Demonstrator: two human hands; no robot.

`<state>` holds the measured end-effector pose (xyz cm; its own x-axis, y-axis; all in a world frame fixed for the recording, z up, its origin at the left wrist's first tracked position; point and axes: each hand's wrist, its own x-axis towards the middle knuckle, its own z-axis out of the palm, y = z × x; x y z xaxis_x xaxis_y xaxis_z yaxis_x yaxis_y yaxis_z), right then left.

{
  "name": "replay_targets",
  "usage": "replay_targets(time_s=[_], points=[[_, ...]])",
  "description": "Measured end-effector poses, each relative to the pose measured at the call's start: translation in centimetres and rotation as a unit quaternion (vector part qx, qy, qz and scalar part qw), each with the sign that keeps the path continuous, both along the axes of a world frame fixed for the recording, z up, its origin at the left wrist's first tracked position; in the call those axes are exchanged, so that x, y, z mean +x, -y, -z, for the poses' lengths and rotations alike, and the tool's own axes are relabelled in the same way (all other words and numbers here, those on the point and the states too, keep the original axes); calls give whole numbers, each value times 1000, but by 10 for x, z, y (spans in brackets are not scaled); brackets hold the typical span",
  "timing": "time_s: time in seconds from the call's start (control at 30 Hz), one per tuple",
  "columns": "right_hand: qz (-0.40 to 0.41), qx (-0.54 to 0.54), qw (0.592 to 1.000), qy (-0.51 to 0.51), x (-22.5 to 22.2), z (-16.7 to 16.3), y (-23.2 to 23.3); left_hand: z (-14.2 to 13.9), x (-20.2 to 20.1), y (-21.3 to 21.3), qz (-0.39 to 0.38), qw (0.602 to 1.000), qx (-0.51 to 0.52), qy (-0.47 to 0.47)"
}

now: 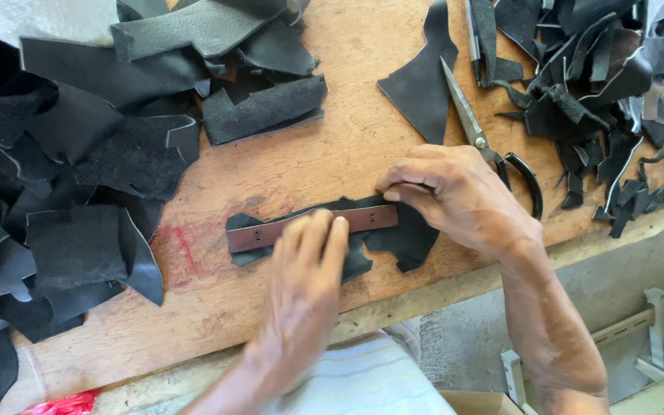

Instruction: The person places a brown leather template on a black leather piece, traces the outline with a pen, and then uses scissors to cut the leather along the marked line. The cut piece is separated from the main sheet.

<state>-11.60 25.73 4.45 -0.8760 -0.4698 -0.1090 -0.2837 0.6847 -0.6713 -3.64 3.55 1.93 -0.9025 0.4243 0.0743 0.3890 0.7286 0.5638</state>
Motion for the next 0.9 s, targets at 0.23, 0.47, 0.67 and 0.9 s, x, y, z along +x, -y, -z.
replay_targets(time_s=[0.23, 0.47, 0.67, 0.9], points=[[55, 48, 997, -14, 18, -2, -8, 17, 36, 6, 1, 997, -65, 42], [16, 8, 999, -44, 34, -3, -4, 27, 40, 4, 5, 998, -69, 3], [47, 6, 997, -61, 39, 0, 2, 30, 43, 3, 0, 997, -71, -5], [73, 10, 994, -86, 41, 6, 12, 30, 44, 8, -10, 996, -90, -25]])
